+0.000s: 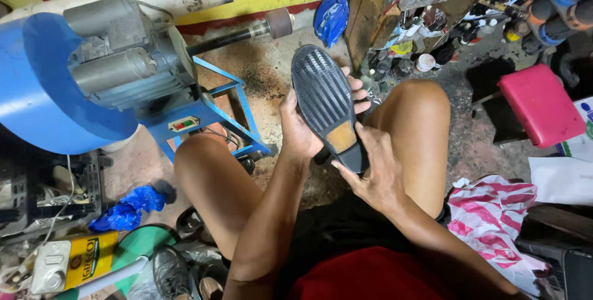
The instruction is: The person sits at a bench-mounted grinding machine and sands the sole and heel edge of a shoe, repeatedly rotating the shoe and pressing different areas of the sole against the spinning abrasive wheel, briefly pausing to turn the shoe over before continuing.
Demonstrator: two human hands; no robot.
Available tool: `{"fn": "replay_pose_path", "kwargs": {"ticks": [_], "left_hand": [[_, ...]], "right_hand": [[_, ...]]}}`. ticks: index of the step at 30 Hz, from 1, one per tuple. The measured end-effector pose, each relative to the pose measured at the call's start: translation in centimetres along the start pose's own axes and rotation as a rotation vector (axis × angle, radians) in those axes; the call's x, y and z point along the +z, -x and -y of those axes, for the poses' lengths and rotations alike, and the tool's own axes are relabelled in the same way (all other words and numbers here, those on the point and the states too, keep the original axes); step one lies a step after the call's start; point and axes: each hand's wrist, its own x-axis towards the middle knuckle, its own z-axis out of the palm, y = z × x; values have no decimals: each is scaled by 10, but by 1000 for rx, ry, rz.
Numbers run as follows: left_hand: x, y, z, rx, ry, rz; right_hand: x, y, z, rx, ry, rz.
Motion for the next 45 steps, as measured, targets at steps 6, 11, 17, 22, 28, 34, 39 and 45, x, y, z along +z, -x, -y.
{"fn": "replay_pose_path", "kwargs": {"ticks": [6,11,17,22,28,34,39,45], "left_hand": [[9,-9,-1,-21,110,80],[12,-12,-4,1,106,123],[13,-15,-1,57,133,29],[4,-19,2,81,98,-143],[-8,-23,1,128,-169,-437],[-22,-27,8,254,-357,-521],[-19,-21,4,148,-666,-497],[-1,-5,-12,-20,-994,-203]], "right_hand": [[-3,17,-1,-23,8,-72],[-11,29,3,-17,-47,-54],[-21,30,9,24,-128,7],[-19,31,11,193,-216,115],[-11,23,3,142,-359,156],[-13,24,1,541,-840,255],[-17,18,-1,625,-914,267],[-24,7,-4,645,-960,270]]}}
